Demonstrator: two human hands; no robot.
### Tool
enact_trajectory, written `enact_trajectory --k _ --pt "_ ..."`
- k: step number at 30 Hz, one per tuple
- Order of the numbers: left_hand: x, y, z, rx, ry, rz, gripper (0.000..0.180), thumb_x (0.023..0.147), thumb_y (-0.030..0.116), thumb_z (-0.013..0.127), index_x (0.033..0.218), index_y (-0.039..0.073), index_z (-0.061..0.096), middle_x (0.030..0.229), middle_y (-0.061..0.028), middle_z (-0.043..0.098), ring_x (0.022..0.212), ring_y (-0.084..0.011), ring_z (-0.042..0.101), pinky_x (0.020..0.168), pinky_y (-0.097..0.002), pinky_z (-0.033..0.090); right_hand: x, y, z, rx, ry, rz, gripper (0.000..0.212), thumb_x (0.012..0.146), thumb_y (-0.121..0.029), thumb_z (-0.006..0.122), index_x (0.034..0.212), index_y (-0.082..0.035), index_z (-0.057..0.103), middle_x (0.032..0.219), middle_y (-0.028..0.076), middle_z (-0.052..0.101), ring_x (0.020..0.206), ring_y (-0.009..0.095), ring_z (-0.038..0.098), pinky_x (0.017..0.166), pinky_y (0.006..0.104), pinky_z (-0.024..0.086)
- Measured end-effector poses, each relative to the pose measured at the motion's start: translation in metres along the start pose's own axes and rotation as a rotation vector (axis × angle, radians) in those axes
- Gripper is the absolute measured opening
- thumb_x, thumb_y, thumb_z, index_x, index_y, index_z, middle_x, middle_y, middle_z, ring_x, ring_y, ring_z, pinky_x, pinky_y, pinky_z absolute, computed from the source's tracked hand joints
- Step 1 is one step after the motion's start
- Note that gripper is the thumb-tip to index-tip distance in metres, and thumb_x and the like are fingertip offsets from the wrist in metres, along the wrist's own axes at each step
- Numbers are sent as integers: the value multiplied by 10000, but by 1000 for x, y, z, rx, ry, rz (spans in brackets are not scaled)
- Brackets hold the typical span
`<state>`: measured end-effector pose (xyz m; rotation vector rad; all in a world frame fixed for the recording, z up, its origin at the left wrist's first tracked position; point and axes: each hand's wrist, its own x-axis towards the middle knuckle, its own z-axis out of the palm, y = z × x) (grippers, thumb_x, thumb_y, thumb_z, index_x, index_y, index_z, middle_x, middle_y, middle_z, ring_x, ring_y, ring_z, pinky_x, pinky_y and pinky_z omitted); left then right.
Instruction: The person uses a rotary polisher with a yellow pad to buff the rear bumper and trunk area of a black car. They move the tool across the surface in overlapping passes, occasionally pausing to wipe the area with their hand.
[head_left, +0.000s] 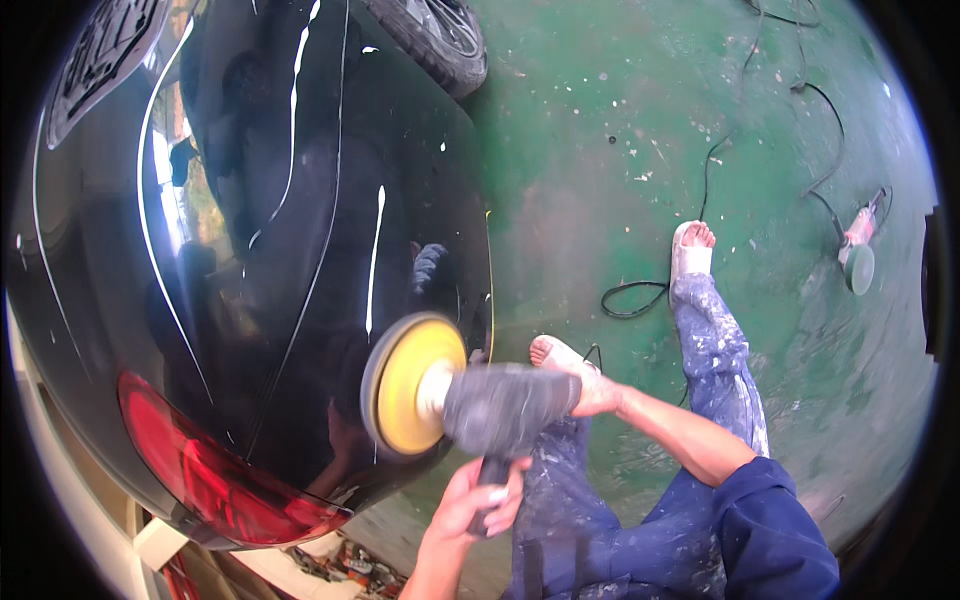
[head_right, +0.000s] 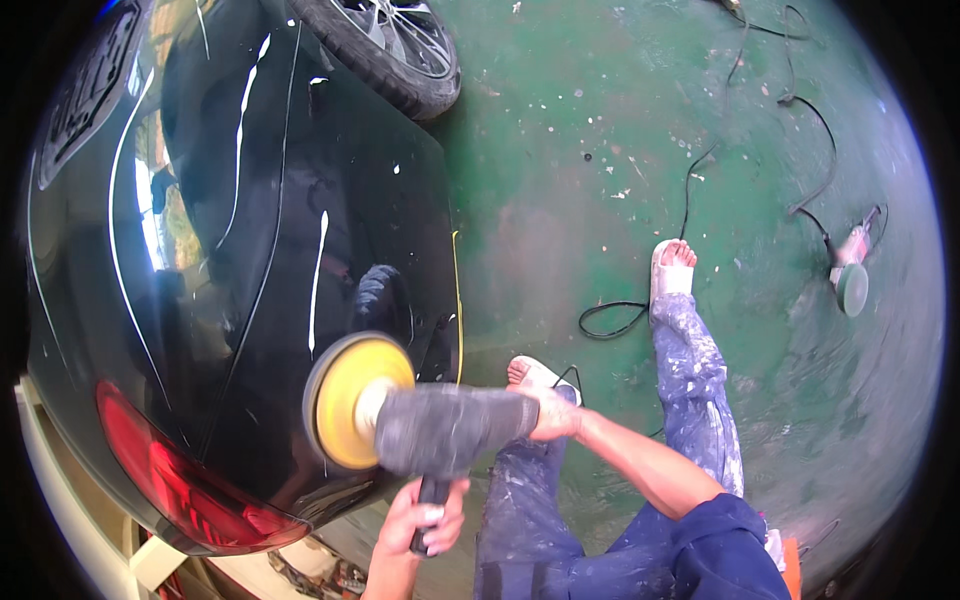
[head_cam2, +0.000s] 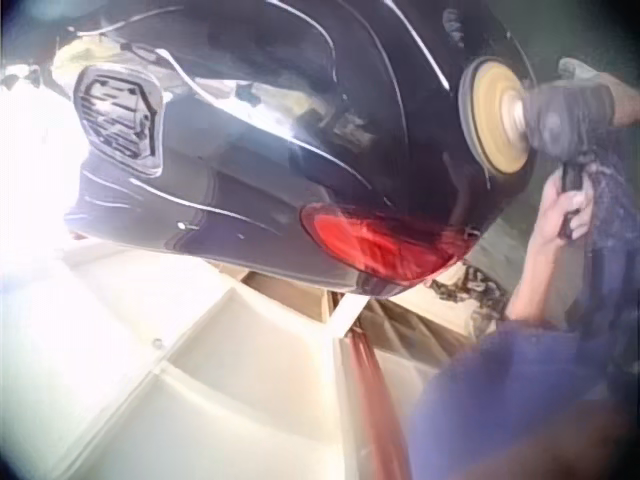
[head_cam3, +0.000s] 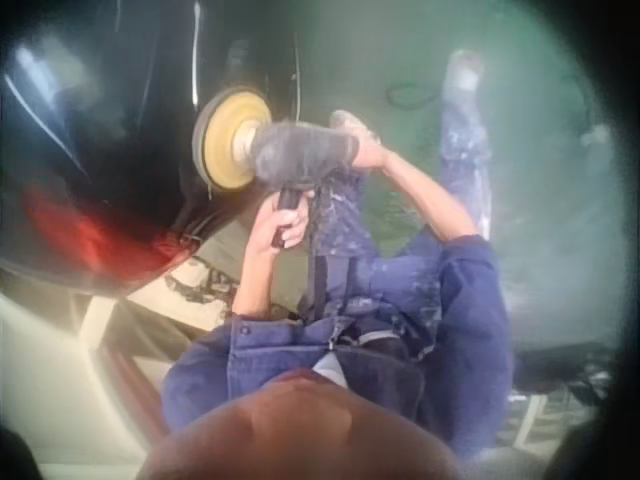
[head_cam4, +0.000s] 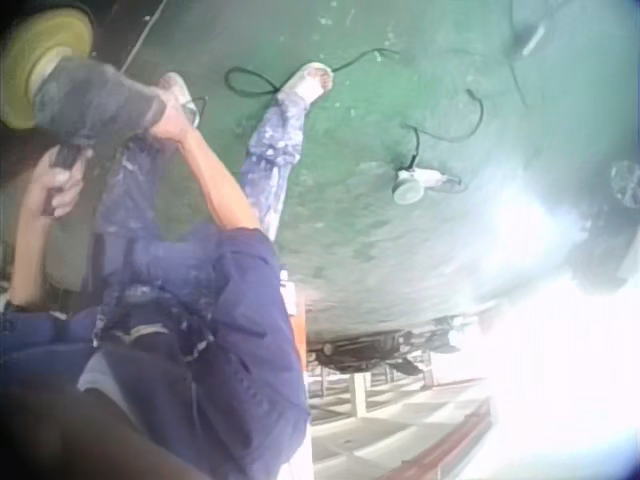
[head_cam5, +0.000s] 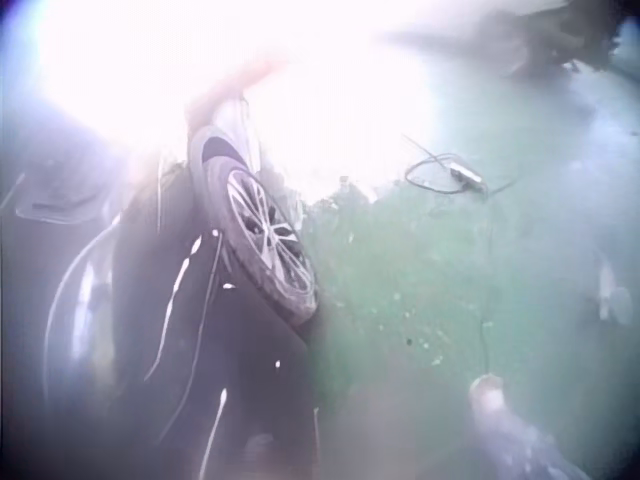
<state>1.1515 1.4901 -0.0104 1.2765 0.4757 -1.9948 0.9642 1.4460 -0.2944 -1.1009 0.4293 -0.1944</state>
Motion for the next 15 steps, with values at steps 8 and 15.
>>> enact_trajectory --k 8,15 --pt "7 -40 27 -35 169 35 410 906 74 688 1251 -64 514 718 -54 512 491 -130 470 447 -311 396 -4 -38 -66 -132 -116 -9 475 670 -210 853 1073 -58 653 987 148 725 926 334 729 833 401 571" --pt "103 75 116 50 19 283 392 934 112 652 1255 -63 512 748 -32 501 471 -85 456 384 -257 381 70 -97 -213 -179 -27 -42 413 646 -78 773 1040 4 681 934 98 753 882 95 656 796 330 566"
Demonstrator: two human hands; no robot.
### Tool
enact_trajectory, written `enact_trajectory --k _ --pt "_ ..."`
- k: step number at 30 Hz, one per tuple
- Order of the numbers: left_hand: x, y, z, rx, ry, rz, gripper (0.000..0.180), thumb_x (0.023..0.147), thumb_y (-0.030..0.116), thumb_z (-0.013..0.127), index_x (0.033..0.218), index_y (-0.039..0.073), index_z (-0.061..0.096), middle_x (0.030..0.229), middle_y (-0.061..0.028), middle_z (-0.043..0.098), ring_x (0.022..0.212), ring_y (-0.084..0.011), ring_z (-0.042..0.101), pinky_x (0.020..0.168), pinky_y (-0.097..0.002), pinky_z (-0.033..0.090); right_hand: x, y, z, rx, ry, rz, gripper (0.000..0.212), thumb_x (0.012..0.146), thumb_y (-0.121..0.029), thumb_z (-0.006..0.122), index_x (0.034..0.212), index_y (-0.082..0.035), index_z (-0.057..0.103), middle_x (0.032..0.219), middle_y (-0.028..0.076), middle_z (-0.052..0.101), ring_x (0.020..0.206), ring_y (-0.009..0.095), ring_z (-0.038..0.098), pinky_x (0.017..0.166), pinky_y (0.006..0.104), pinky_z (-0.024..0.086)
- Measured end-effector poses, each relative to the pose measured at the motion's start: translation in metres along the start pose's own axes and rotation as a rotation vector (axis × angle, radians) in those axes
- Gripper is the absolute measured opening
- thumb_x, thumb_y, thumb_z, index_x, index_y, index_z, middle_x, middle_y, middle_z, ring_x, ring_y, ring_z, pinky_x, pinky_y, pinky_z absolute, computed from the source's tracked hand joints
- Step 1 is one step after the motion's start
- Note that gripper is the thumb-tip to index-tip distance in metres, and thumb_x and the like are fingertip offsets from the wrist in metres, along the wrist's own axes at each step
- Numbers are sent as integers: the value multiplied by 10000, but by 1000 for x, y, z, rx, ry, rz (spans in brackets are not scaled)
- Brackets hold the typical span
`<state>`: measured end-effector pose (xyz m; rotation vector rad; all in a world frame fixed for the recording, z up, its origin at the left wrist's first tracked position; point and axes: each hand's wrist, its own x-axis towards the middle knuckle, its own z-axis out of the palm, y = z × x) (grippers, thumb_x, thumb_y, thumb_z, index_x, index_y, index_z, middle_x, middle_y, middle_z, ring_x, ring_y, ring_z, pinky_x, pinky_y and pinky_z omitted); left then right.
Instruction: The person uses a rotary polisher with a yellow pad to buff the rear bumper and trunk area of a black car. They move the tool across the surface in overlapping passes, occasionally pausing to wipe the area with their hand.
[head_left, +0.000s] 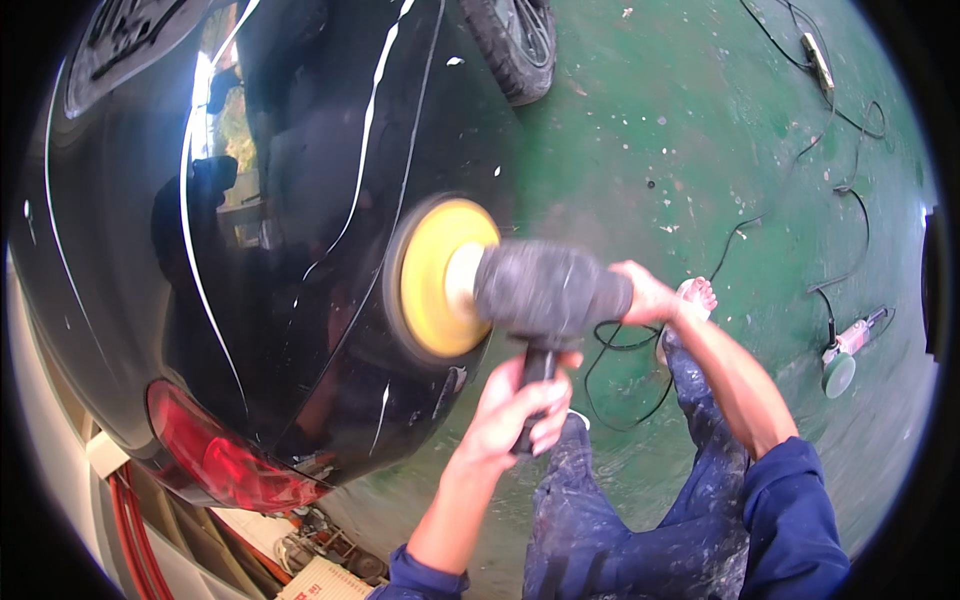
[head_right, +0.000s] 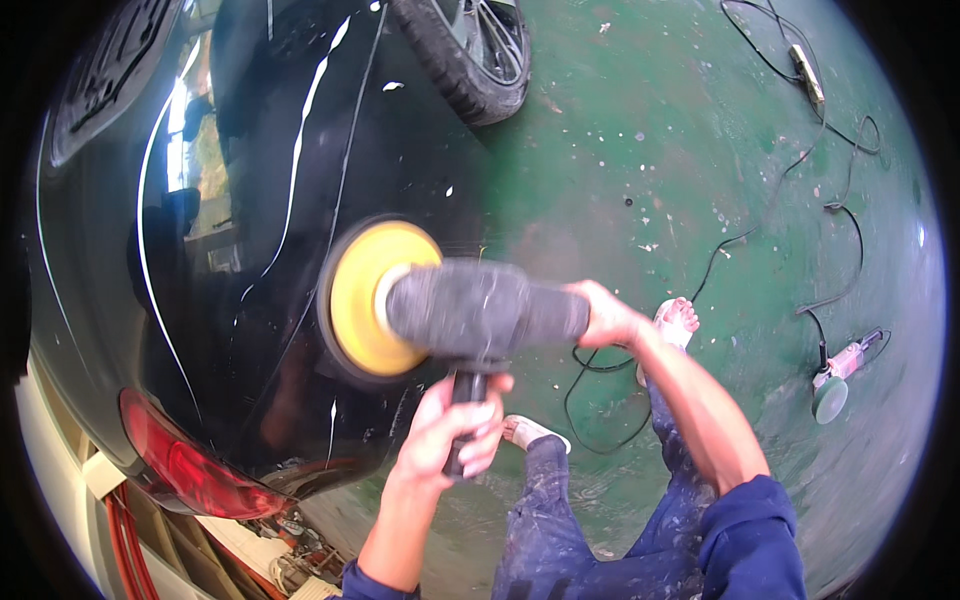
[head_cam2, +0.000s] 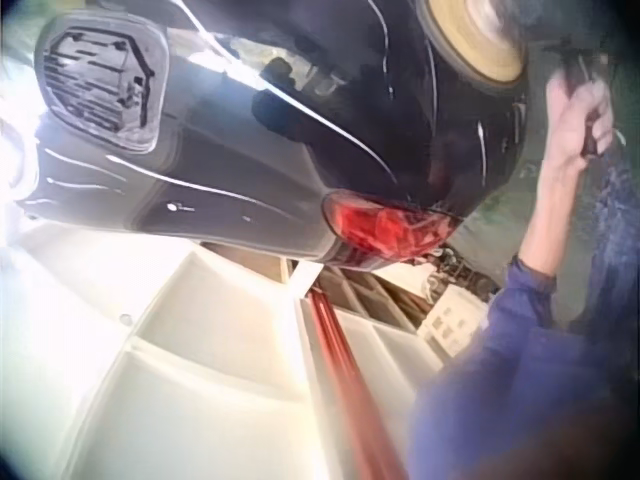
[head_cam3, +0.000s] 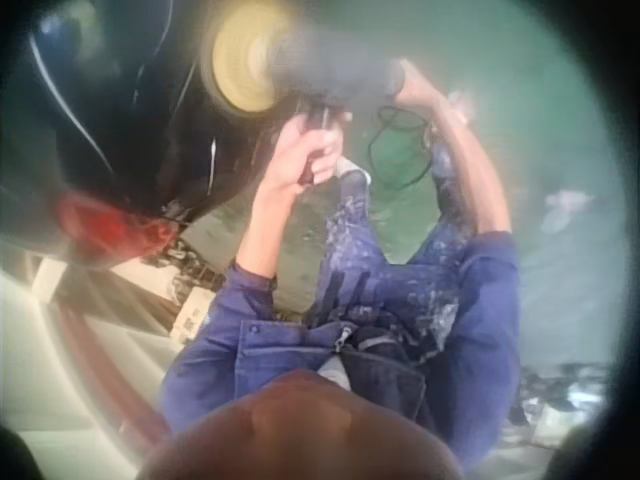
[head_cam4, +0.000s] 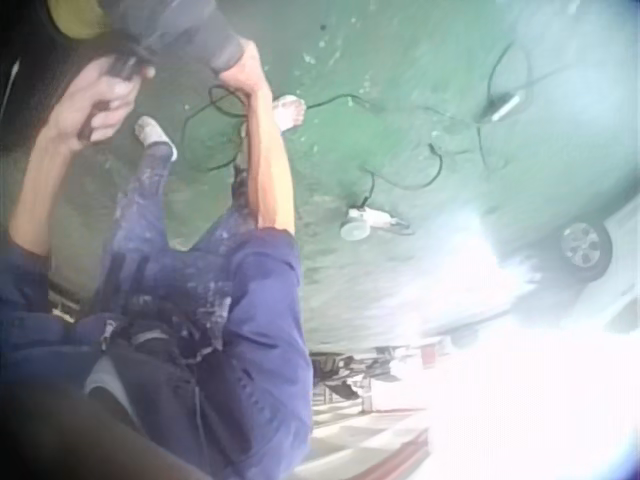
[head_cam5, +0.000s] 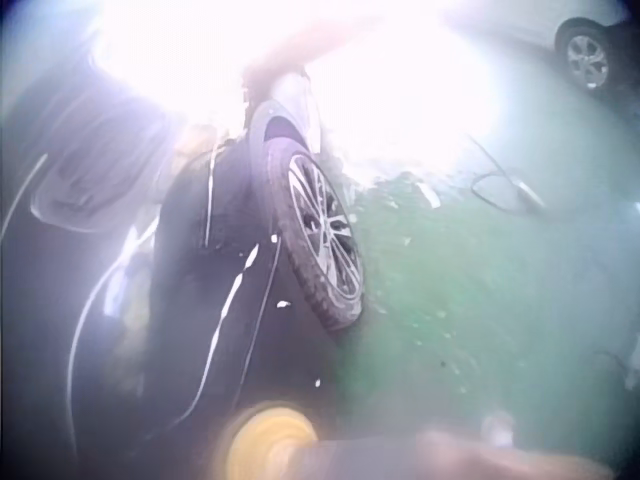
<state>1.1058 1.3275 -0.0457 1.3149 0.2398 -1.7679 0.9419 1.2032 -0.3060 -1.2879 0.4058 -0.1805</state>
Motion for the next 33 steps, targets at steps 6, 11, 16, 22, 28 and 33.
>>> enact_trajectory --k 6,11,16,22,28,33 --pt "-35 7 -4 95 -48 47 389 929 96 654 1243 -72 497 741 -51 532 461 -88 453 382 -261 378 12 -29 25 -10 30 -92 445 644 -96 799 1059 1 672 956 67 748 894 88 647 795 319 568" --pt "-163 -55 -60 137 87 -84 397 904 68 656 1238 -67 490 744 -60 535 477 -119 465 402 -296 397 -37 -35 163 50 -91 -79 422 679 -179 839 1014 -37 627 901 149 689 868 246 711 794 387 559" --pt "-191 -81 -76 82 139 -204 398 896 49 642 1246 -72 494 737 -56 534 483 -122 473 414 -304 403 -73 -22 190 76 -122 -30 455 648 -173 821 1041 -36 637 920 154 698 877 293 715 799 394 562" --pt "-89 -11 -14 110 56 -48 362 928 99 653 1233 -63 542 693 -27 530 431 -91 455 369 -269 378 -41 -22 98 63 -27 40 330 709 -57 766 1026 1 696 960 37 751 895 79 631 784 322 562" --pt "-34 36 21 30 -117 45 380 946 83 638 1300 -27 555 788 -29 541 527 -78 493 428 -249 420 -22 -23 67 -54 97 27 328 715 -136 830 1015 -44 731 960 66 746 930 95 660 790 317 559" --pt "-113 -22 -35 201 -40 37 280 920 102 690 1132 -39 573 683 -8 539 457 -84 488 415 -253 407 -39 -20 120 -66 45 -19 395 706 -167 847 1053 -59 694 969 93 736 929 156 709 812 327 556"
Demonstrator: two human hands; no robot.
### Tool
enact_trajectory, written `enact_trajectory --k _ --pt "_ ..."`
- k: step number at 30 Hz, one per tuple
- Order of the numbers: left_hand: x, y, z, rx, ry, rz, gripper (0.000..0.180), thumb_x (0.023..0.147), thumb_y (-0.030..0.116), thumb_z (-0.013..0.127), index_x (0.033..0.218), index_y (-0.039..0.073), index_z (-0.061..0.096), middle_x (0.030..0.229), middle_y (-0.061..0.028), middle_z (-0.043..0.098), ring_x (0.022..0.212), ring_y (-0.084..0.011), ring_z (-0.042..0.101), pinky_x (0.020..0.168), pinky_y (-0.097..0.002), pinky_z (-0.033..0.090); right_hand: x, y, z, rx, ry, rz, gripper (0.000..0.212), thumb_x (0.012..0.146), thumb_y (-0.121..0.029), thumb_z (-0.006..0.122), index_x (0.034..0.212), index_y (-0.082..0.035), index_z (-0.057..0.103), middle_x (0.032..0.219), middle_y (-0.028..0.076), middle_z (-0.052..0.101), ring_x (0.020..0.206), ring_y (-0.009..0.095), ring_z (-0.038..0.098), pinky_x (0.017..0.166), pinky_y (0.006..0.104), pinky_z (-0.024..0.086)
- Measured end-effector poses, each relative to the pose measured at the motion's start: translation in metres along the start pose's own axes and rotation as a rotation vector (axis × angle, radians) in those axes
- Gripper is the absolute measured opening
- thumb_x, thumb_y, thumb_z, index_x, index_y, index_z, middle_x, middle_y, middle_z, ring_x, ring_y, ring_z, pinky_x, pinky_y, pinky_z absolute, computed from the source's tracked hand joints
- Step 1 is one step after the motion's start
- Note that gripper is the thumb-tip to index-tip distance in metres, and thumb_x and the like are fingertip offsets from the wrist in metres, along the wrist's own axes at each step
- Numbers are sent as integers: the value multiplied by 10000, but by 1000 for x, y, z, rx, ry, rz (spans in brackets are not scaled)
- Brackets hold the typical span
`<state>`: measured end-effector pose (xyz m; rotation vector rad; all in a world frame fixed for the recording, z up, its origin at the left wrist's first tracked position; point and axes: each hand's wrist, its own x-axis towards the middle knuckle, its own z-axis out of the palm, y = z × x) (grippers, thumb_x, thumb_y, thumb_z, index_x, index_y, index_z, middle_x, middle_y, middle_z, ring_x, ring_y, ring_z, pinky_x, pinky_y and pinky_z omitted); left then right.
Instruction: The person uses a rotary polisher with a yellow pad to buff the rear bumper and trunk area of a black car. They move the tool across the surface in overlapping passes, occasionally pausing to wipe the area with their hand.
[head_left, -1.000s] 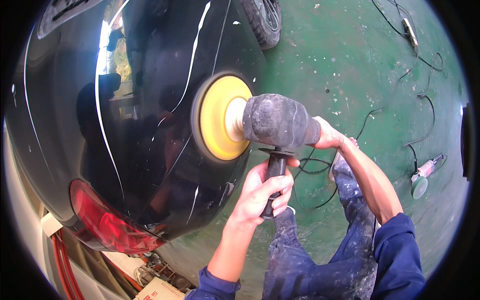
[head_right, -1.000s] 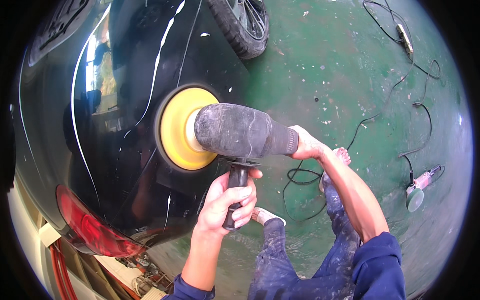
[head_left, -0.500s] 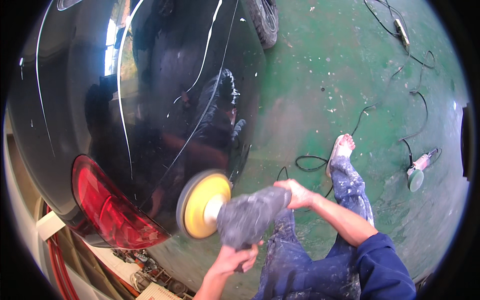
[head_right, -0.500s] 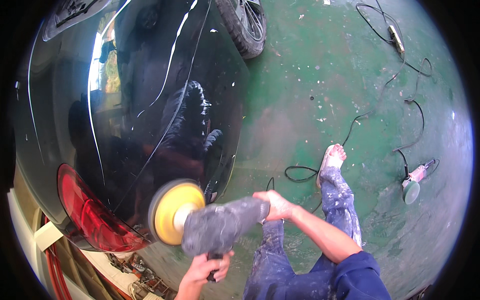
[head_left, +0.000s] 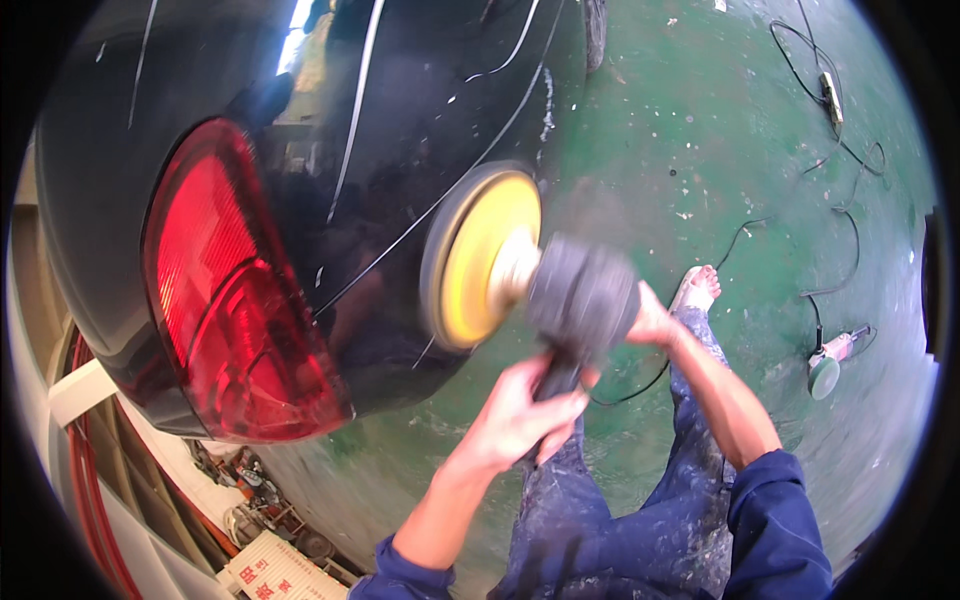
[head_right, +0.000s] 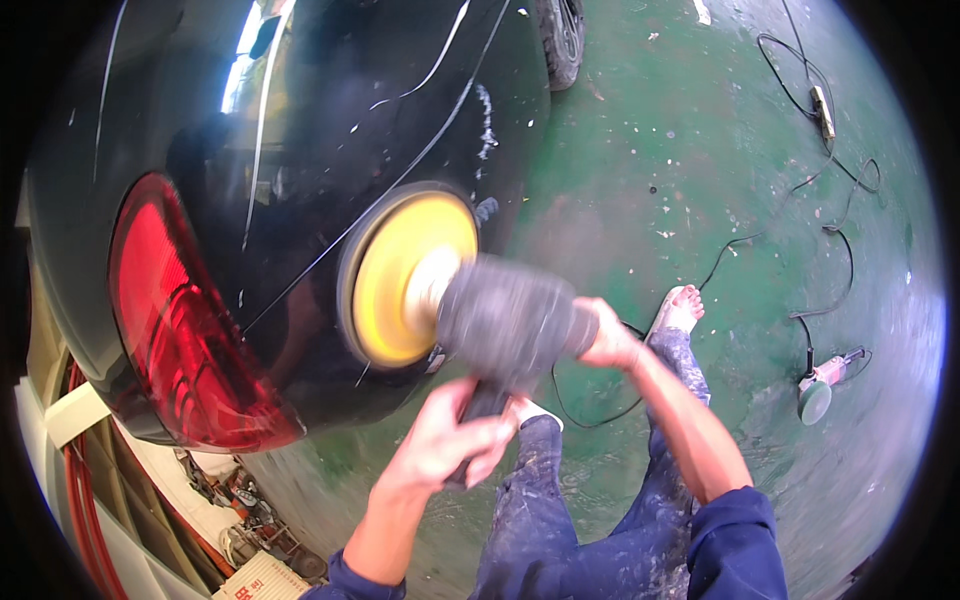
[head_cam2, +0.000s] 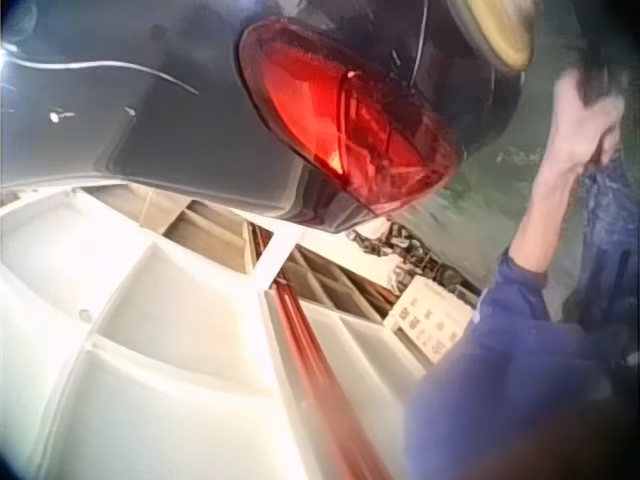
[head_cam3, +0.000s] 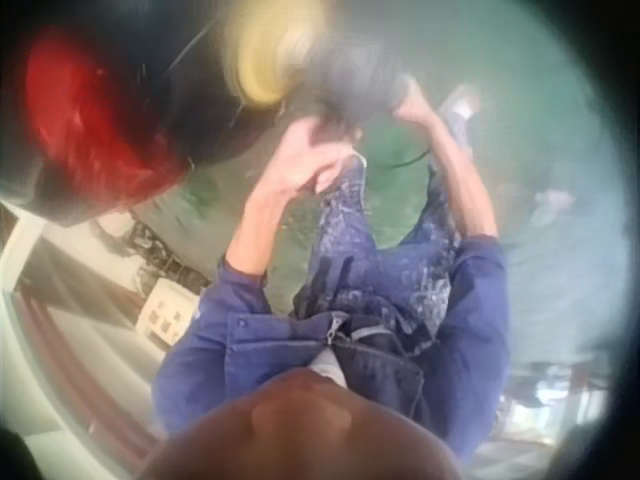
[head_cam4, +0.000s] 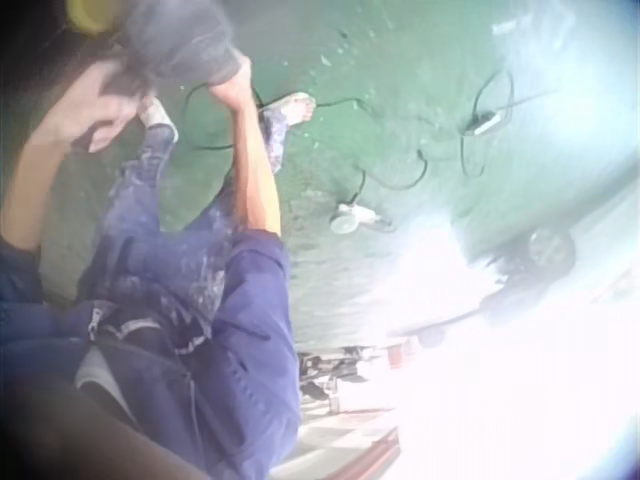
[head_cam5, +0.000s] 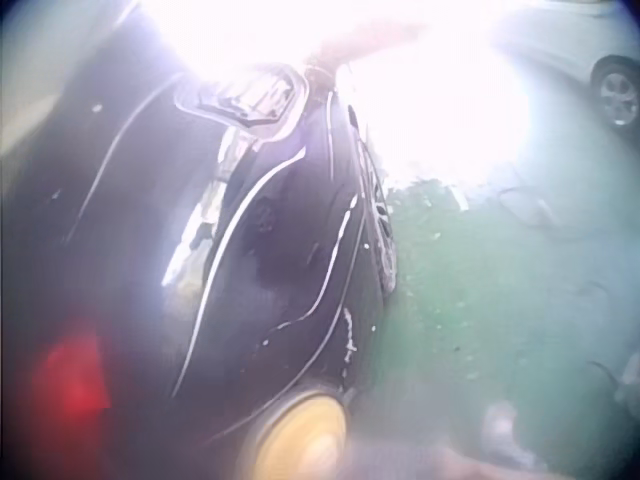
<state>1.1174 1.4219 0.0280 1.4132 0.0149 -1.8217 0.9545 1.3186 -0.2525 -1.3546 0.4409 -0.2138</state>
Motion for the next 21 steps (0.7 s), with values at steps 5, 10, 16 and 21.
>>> enact_trajectory --k 5,10,16,21 --pt "-107 -87 -85 154 114 -169 174 871 54 686 1010 -22 613 588 -14 546 464 -101 507 448 -279 401 -49 -17 126 -147 -22 33 370 667 -178 839 946 -41 638 882 148 673 820 335 699 753 408 557" --pt "-145 -151 -127 165 134 -140 262 841 31 682 1091 19 607 683 -10 587 503 -106 524 457 -277 414 -71 -30 157 -165 17 -74 420 624 -276 870 922 -92 637 832 120 650 822 357 654 782 457 488" --pt "-120 -106 -98 174 85 73 369 835 34 728 1180 21 600 765 -16 621 541 -87 533 474 -270 436 -52 -53 90 -448 112 -171 433 577 -222 853 915 -92 615 834 106 644 825 340 658 764 449 487" --pt "-84 -15 -40 188 46 64 255 851 8 738 1087 3 643 788 -17 653 539 -69 540 471 -263 434 -20 -116 12 -496 199 -33 346 635 -176 841 866 -51 616 821 132 670 814 356 673 767 424 522"
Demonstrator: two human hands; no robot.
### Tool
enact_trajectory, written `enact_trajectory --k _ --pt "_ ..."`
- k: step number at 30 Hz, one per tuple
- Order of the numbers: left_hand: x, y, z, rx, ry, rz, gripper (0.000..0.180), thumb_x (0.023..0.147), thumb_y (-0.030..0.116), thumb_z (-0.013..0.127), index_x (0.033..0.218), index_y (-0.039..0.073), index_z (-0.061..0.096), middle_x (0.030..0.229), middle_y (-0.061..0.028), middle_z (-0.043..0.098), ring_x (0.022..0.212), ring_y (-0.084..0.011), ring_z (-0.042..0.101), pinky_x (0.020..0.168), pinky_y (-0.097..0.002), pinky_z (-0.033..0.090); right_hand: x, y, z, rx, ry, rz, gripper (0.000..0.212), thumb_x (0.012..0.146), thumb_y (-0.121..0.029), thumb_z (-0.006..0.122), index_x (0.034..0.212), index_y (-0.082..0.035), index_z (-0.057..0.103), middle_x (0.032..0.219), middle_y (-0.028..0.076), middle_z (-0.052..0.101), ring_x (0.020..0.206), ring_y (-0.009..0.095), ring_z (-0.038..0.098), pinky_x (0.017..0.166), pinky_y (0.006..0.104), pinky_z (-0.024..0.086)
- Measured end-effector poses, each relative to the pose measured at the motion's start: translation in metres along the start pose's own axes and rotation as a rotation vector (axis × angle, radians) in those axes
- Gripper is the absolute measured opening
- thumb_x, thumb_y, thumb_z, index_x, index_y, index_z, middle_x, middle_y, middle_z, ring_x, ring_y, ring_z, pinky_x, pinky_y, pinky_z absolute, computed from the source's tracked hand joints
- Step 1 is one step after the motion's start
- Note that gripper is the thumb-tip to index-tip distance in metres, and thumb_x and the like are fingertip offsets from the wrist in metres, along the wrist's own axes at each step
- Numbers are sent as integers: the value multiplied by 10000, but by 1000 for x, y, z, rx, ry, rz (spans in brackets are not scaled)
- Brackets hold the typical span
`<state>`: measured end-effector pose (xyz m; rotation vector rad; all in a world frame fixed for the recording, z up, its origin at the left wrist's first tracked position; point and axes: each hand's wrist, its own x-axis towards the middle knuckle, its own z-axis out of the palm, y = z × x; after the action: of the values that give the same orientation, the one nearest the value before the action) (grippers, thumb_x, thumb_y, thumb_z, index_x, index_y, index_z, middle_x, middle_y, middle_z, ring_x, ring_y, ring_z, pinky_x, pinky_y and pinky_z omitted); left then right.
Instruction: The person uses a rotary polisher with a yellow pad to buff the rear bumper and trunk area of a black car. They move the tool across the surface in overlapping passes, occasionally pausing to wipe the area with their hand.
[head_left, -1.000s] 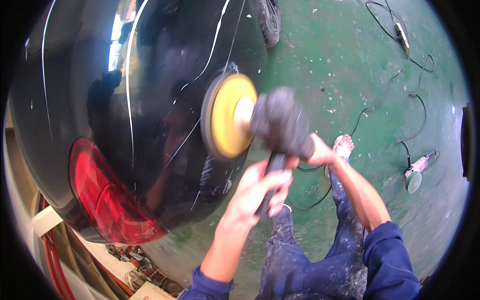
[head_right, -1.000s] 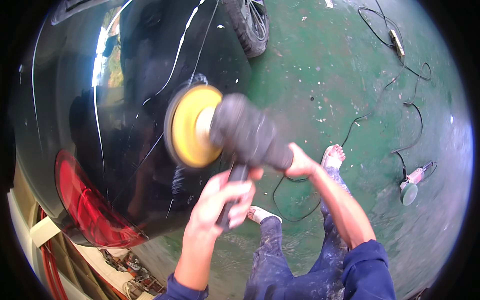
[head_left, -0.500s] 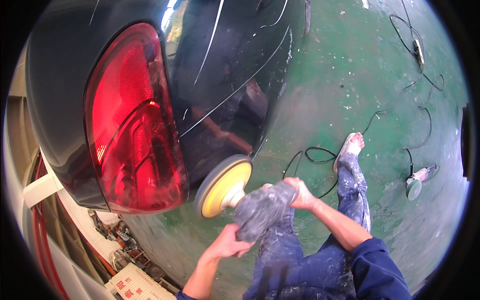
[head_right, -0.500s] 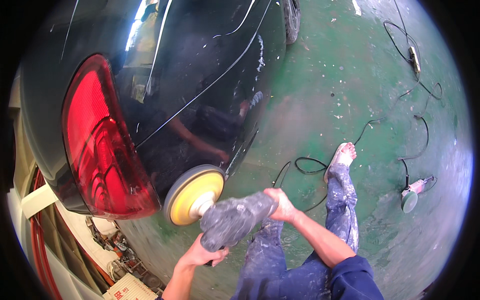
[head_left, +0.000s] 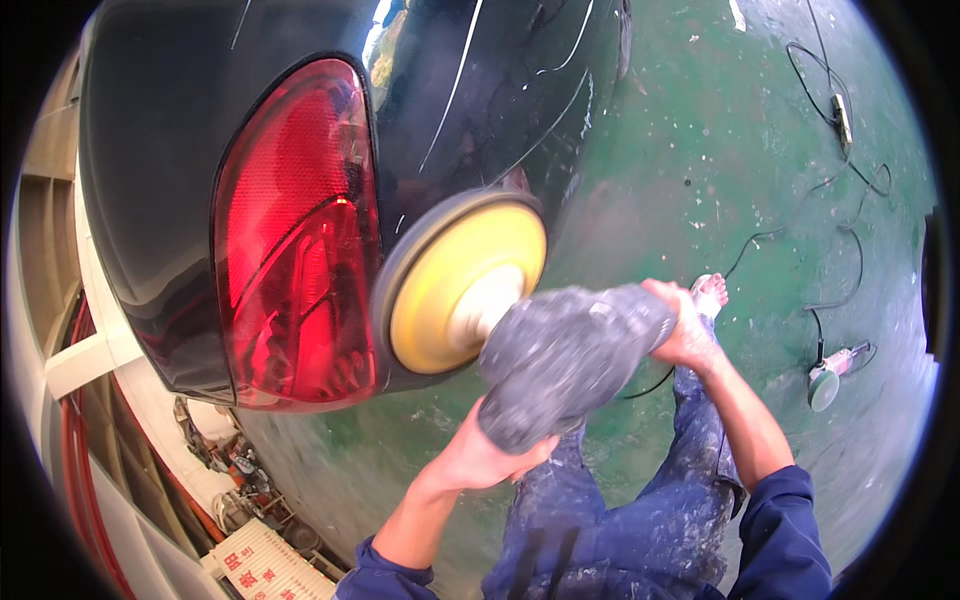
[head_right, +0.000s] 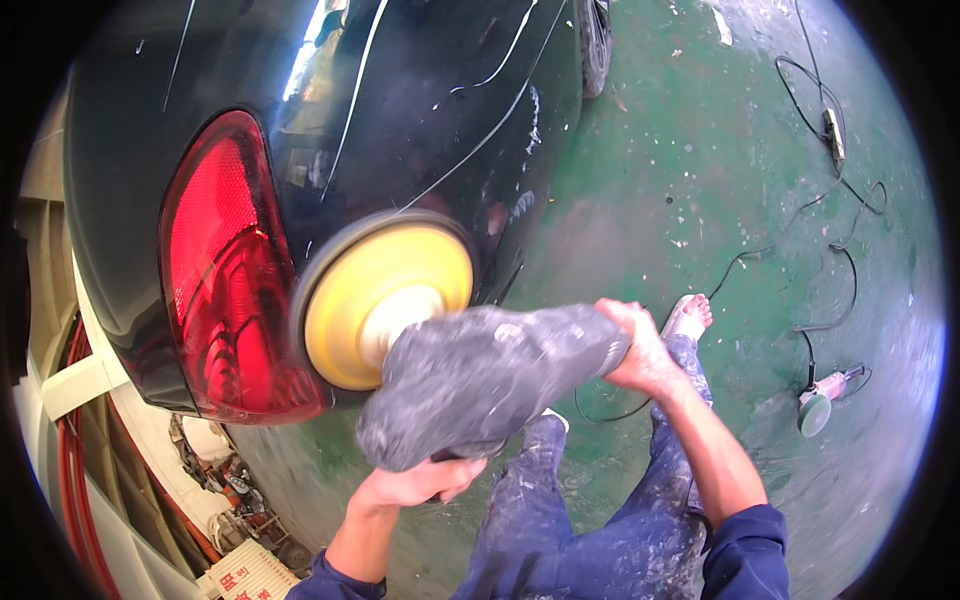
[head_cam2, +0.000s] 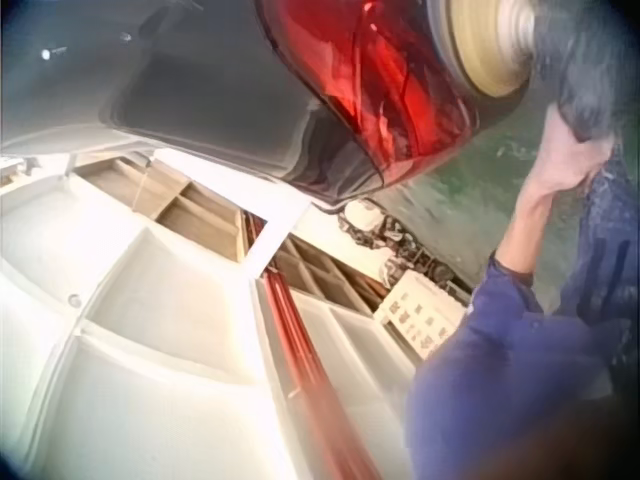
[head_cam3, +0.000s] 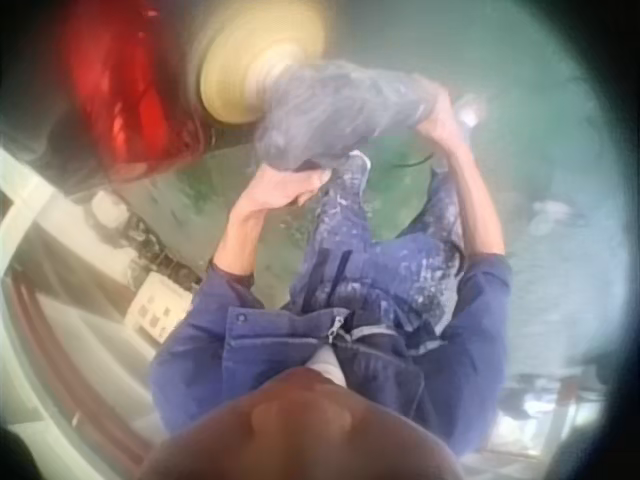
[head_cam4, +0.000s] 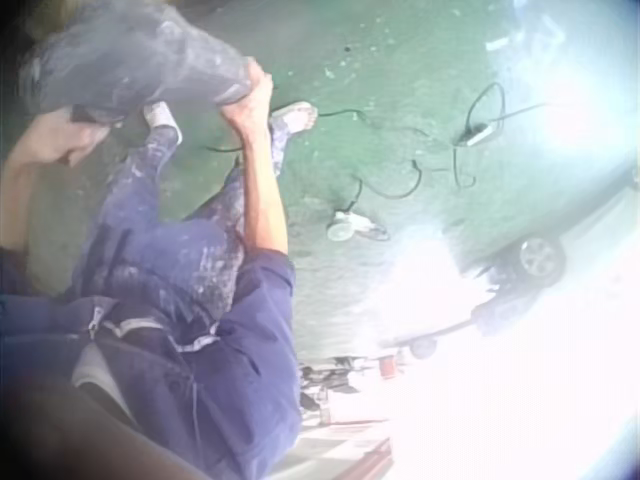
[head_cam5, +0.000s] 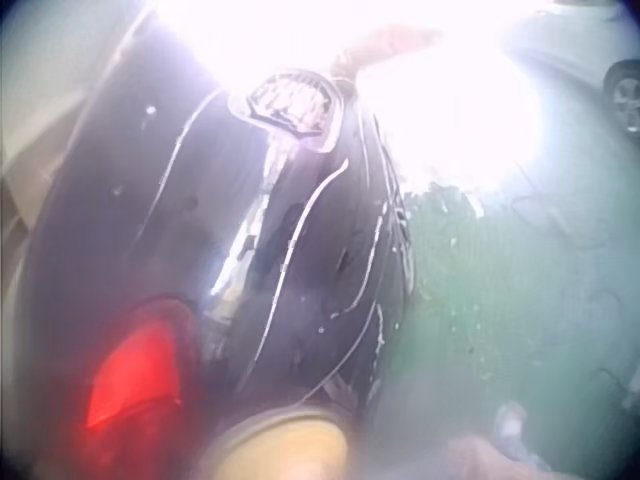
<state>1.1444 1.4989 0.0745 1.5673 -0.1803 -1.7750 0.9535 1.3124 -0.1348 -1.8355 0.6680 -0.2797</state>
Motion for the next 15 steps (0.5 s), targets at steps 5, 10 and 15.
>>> enact_trajectory --k 5,10,15 --pt "1 -27 -8 42 52 163 540 801 -2 802 1291 15 576 1080 -59 673 900 -126 626 785 -306 530 19 -9 -21 -85 -9 -20 442 603 -189 862 961 -69 634 913 96 680 898 330 662 905 425 480" --pt "-54 -127 -56 557 211 268 720 810 68 816 1450 56 487 1400 -92 570 1342 -199 473 1129 -399 390 -4 -6 55 -80 -76 -304 561 555 -247 852 1047 -103 625 919 85 618 916 305 621 864 438 425" --pt "-76 -230 -101 809 271 319 621 873 142 763 1436 77 509 1397 -94 583 1321 -249 511 1122 -424 406 -56 -2 125 -196 -200 -274 547 576 -255 814 1049 -90 594 878 78 577 888 295 591 857 439 419"
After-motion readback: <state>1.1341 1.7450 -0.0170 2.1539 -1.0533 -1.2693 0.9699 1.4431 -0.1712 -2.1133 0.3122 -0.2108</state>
